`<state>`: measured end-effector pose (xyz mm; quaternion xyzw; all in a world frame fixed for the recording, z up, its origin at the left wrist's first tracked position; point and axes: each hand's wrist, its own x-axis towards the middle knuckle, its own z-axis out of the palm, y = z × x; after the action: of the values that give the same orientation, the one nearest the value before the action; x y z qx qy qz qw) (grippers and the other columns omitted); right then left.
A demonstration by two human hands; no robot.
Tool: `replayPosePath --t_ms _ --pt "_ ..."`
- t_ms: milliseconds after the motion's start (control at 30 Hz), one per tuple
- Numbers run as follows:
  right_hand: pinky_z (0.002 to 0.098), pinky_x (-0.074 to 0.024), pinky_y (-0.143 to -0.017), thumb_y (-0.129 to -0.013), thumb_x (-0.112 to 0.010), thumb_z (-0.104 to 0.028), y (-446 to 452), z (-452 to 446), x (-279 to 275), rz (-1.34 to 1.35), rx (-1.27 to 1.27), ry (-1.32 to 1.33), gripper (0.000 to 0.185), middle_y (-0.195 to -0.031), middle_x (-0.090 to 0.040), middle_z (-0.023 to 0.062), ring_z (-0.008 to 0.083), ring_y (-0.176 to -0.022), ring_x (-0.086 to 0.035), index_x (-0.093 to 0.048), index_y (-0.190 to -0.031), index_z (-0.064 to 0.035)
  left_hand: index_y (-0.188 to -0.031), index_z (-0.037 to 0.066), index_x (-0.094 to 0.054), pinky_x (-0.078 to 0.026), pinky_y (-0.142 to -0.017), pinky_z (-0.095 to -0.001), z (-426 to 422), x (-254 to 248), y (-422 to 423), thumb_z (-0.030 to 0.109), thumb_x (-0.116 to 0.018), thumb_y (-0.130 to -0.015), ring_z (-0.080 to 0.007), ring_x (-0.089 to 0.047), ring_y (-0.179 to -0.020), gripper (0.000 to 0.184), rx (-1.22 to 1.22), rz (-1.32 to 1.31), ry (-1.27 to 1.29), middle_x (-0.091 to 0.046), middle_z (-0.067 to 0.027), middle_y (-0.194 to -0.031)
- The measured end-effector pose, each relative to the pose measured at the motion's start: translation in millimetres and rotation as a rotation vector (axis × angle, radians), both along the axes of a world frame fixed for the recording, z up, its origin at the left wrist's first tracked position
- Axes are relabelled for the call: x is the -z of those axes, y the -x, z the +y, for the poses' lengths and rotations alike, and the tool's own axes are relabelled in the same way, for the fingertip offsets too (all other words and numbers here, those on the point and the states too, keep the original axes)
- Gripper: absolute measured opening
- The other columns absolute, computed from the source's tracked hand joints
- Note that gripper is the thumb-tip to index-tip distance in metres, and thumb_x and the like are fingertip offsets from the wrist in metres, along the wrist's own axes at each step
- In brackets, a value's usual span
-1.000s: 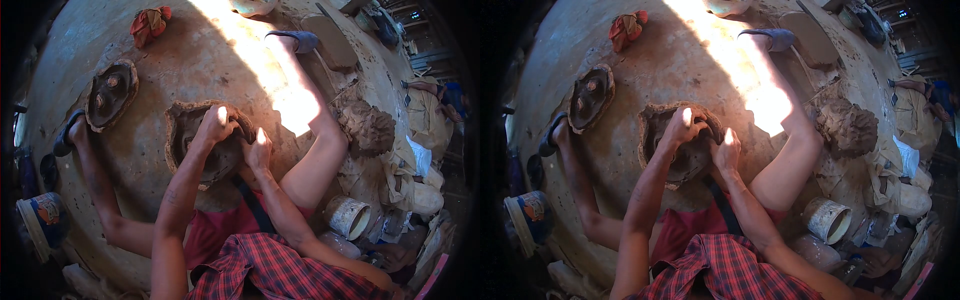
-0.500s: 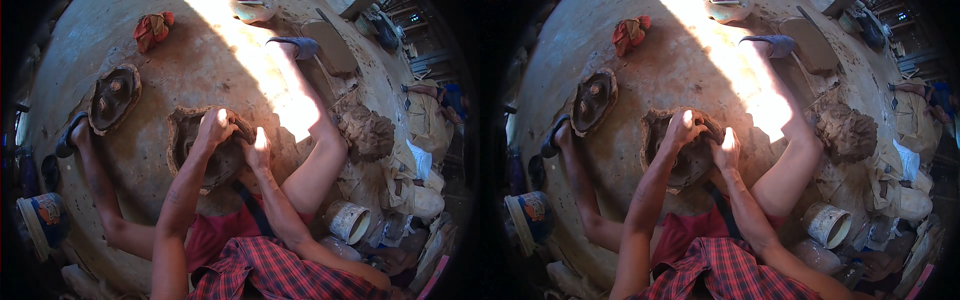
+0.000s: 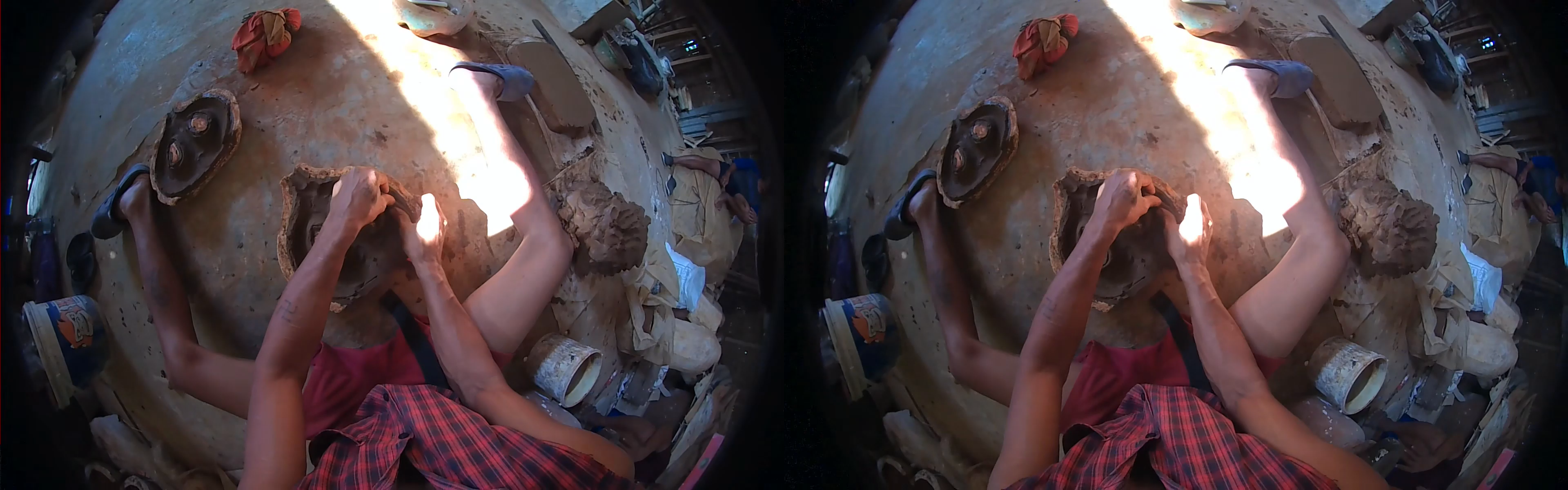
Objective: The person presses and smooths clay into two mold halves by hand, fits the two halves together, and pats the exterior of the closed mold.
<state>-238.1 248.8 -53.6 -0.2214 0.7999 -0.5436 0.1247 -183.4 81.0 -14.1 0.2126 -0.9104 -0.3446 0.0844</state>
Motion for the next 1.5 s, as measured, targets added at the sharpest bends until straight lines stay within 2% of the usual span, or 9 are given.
replayPosePath --t_ms 67,567,767,1000,1100,1200,1300,1367,1500 --pt "0.0485 -0.0535 -0.082 -0.082 -0.083 -0.015 -6 -9 -10 0.233 0.139 -0.269 0.038 -0.107 -0.067 0.0209 0.0402 -0.095 -0.068 -0.059 -0.107 0.0000 -0.091 0.004 -0.078 -0.056 -0.068 -0.0404 -4 8 0 0.020 -0.087 -0.075 -0.0299 -0.073 -0.073 0.024 0.012 0.061 0.015 -0.073 -0.0151 -0.078" --pt "0.0500 -0.0534 -0.088 -0.081 -0.086 -0.028 20 -14 9 -0.048 -0.040 -0.026 0.044 -0.106 -0.073 0.0237 0.0421 -0.101 -0.069 -0.066 -0.107 0.0009 -0.095 0.007 -0.081 -0.056 -0.082 -0.0458 -9 -5 -14 0.025 -0.080 -0.084 -0.0371 -0.073 -0.090 0.021 -0.123 0.048 -0.049 -0.075 -0.0186 -0.092" --pt "0.0481 -0.0542 -0.089 -0.082 -0.085 -0.030 9 -31 -25 0.125 0.114 -0.507 0.044 -0.104 -0.074 0.0226 0.0417 -0.099 -0.071 -0.068 -0.109 0.0003 -0.094 0.008 -0.081 -0.056 -0.083 -0.0462 -6 -1 -14 0.025 -0.080 -0.084 -0.0371 -0.073 -0.092 0.020 -0.167 -0.032 -0.094 -0.075 -0.0185 -0.095" --pt "0.0497 -0.0531 -0.091 -0.084 -0.082 -0.040 24 -28 -6 0.027 -0.101 -0.352 0.050 -0.110 -0.074 0.0210 0.0425 -0.103 -0.069 -0.068 -0.115 -0.0027 -0.096 0.007 -0.081 -0.056 -0.084 -0.0460 -8 8 -15 0.025 -0.079 -0.084 -0.0366 -0.072 -0.094 0.022 -0.182 0.034 -0.028 -0.075 -0.0190 -0.096" --pt "0.0442 -0.0555 -0.091 -0.088 -0.077 -0.037 26 -30 23 0.463 0.011 -0.554 0.048 -0.114 -0.076 0.0171 0.0333 -0.106 -0.073 -0.070 -0.117 0.0009 -0.097 0.004 -0.080 -0.057 -0.084 -0.0438 -11 4 -13 0.023 -0.079 -0.085 -0.0366 -0.072 -0.095 0.022 -0.192 -0.005 -0.071 -0.075 -0.0194 -0.095" --pt "0.0423 -0.0566 -0.075 -0.090 -0.078 -0.040 33 -33 0 0.498 -0.041 -0.452 0.053 -0.097 -0.077 0.0197 0.0354 -0.079 -0.072 -0.068 -0.117 0.0041 -0.099 0.001 -0.080 -0.057 -0.083 -0.0393 -13 -1 -21 0.021 -0.079 -0.087 -0.0328 -0.074 -0.092 0.023 -0.359 0.233 -0.098 -0.076 -0.0187 -0.095" --pt "0.0408 -0.0560 -0.065 -0.087 -0.081 -0.045 42 -35 -26 -0.879 -0.025 0.412 0.057 -0.083 -0.074 0.0223 0.0310 -0.061 -0.066 -0.068 -0.110 0.0065 -0.099 0.002 -0.080 -0.058 -0.080 -0.0383 -22 -13 -53 0.019 -0.077 -0.088 -0.0309 -0.075 -0.084 0.021 -0.550 0.343 -0.220 -0.077 -0.0187 -0.096" --pt "0.0383 -0.0588 -0.078 -0.082 -0.086 -0.040 38 -47 -54 -0.143 -0.228 -0.505 0.059 -0.099 -0.075 0.0282 0.0186 -0.096 -0.073 -0.073 -0.110 0.0102 -0.100 0.001 -0.080 -0.057 -0.080 -0.0352 -26 -21 -87 0.020 -0.078 -0.089 -0.0252 -0.075 -0.086 0.022 -0.604 0.342 -0.263 -0.077 -0.0169 -0.094" --pt "0.0382 -0.0587 -0.068 -0.077 -0.092 -0.033 35 -56 -31 0.221 -0.088 -0.729 0.056 -0.095 -0.078 0.0251 0.0217 -0.077 -0.073 -0.073 -0.107 0.0111 -0.108 0.001 -0.079 -0.056 -0.082 -0.0337 -34 2 -146 0.018 -0.076 -0.092 -0.0215 -0.075 -0.089 0.024 -0.863 0.357 -0.376 -0.078 -0.0141 -0.095"
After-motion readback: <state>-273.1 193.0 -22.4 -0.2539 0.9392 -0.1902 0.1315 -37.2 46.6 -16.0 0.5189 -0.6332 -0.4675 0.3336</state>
